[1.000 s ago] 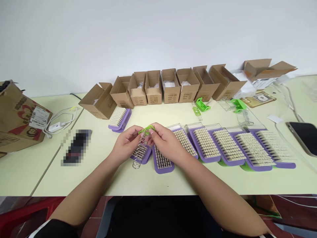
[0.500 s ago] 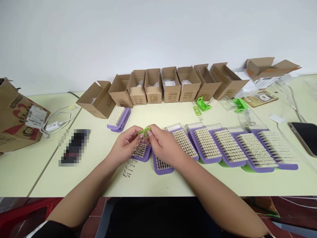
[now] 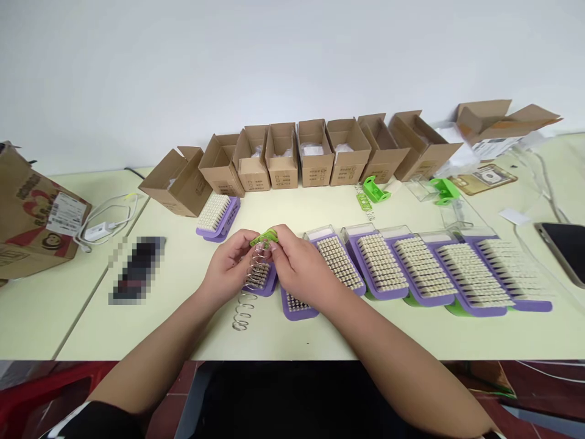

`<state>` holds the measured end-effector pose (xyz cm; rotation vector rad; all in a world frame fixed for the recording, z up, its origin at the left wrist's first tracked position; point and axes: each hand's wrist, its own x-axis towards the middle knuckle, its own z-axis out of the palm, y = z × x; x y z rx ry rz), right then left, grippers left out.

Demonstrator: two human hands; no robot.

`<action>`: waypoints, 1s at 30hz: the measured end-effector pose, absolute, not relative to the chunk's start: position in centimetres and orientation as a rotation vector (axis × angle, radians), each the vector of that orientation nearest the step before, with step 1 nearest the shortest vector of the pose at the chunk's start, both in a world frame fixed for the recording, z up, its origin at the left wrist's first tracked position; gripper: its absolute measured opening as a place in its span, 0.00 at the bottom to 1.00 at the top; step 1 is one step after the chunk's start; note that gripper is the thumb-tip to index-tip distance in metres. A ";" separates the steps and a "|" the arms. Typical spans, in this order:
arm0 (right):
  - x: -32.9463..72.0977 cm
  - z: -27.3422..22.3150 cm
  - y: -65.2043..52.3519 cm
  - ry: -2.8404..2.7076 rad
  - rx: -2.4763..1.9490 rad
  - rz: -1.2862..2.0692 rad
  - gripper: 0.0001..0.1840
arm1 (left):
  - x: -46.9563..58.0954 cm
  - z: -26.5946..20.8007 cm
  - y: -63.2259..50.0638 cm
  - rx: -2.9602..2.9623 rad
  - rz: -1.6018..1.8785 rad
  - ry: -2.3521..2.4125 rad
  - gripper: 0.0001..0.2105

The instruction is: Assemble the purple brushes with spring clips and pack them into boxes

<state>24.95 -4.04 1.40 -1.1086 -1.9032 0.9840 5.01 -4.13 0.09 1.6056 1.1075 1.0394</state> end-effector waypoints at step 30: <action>25.8 1.8 -3.3 -1.219 -0.878 1.930 0.21 | 4.6 -0.4 -3.8 2.214 1.316 1.143 0.05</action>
